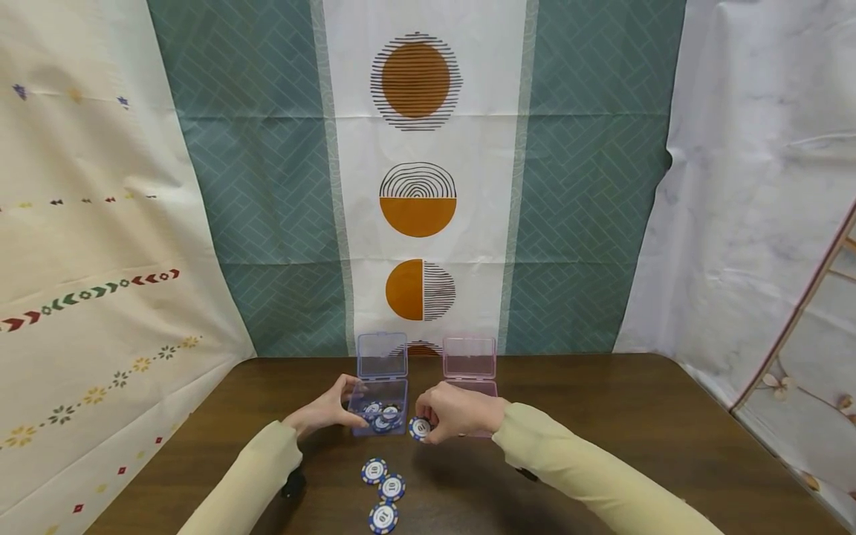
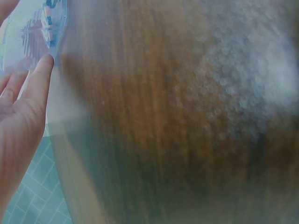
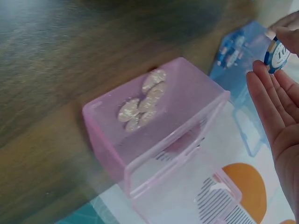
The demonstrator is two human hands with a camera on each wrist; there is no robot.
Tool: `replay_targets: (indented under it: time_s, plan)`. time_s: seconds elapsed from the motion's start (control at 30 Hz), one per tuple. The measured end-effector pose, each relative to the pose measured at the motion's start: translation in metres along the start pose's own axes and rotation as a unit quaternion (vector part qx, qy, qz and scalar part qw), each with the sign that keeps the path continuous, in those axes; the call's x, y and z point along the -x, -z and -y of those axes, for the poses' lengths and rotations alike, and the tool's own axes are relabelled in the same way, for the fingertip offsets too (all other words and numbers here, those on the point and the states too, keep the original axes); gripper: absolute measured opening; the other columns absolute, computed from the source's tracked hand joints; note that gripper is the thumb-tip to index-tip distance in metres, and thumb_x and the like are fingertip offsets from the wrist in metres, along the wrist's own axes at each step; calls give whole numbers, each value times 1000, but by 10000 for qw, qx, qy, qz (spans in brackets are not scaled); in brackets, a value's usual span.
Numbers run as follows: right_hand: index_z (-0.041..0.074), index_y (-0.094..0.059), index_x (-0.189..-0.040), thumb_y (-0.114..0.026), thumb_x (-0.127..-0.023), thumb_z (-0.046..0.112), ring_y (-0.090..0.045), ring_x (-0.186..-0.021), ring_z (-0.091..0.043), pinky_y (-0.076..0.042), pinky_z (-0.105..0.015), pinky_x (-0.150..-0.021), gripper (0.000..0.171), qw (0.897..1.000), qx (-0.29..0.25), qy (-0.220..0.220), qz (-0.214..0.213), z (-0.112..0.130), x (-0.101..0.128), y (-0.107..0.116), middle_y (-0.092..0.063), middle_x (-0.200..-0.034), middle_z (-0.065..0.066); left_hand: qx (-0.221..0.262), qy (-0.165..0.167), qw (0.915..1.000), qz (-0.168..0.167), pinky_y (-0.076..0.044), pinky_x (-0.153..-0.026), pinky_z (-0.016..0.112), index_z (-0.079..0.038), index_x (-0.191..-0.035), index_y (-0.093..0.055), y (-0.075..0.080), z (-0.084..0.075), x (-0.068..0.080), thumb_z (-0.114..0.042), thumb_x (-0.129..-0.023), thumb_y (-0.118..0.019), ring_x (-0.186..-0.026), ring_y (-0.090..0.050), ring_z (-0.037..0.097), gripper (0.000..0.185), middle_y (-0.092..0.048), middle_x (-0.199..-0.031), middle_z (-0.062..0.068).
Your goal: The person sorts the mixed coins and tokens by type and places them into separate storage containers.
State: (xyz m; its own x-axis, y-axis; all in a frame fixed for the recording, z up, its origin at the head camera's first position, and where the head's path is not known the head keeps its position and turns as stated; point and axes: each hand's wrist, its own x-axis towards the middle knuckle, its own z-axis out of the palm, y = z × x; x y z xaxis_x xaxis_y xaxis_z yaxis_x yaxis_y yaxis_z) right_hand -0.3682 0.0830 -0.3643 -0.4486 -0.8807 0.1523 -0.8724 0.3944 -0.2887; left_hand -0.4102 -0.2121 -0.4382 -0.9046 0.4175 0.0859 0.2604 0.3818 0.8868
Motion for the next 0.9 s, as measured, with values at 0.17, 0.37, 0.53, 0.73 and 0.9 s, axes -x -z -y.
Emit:
replay_targets:
  time_s: [0.17, 0.37, 0.53, 0.73, 0.9]
  plan:
    - [5, -61, -92, -76, -73, 12, -55, -66, -7, -44, -14, -61, 25, 9995, -193, -104, -205, -1, -10, 4, -57, -79, 4, -45, 48, 10000, -34, -29, -90, 57, -4, -122, -28, 0, 1, -1, -13, -69, -79, -119, -28, 41, 73, -37, -127, 15]
    - [4, -61, -94, -75, -73, 12, -54, -67, -6, -45, -15, -62, 26, 9984, -287, -192, -442, -4, -23, 6, -57, -79, 4, -74, 37, 9999, -59, -28, -90, 58, -4, -122, -28, 0, 0, 0, -14, -69, -79, -119, -30, 41, 74, -37, -127, 15]
    - [4, -61, -92, -76, -73, 12, -53, -66, -7, -45, -16, -62, 25, 9977, -276, -210, -588, -5, -32, 4, -57, -77, 3, -74, 47, 10000, -45, -29, -90, 58, -4, -123, -28, -1, 1, 0, -15, -70, -78, -119, -30, 42, 75, -36, -127, 16]
    - [2, -62, -91, -75, -74, 13, -52, -63, -9, -45, -17, -59, 24, 9961, -233, -354, -768, -5, -43, 2, -57, -75, -1, 59, 56, 10000, -8, -30, -90, 56, -4, -123, -27, -1, 1, 0, -13, -70, -78, -118, -33, 40, 74, -36, -127, 16]
    - [1, -63, -92, -75, -74, 13, -49, -63, -8, -44, -19, -59, 24, 9942, -137, -600, -879, -5, -53, 3, -57, -74, -1, 139, 49, 9999, 33, -31, -89, 57, -2, -123, -26, 0, -6, 3, -11, -71, -77, -117, -32, 41, 73, -35, -127, 18]
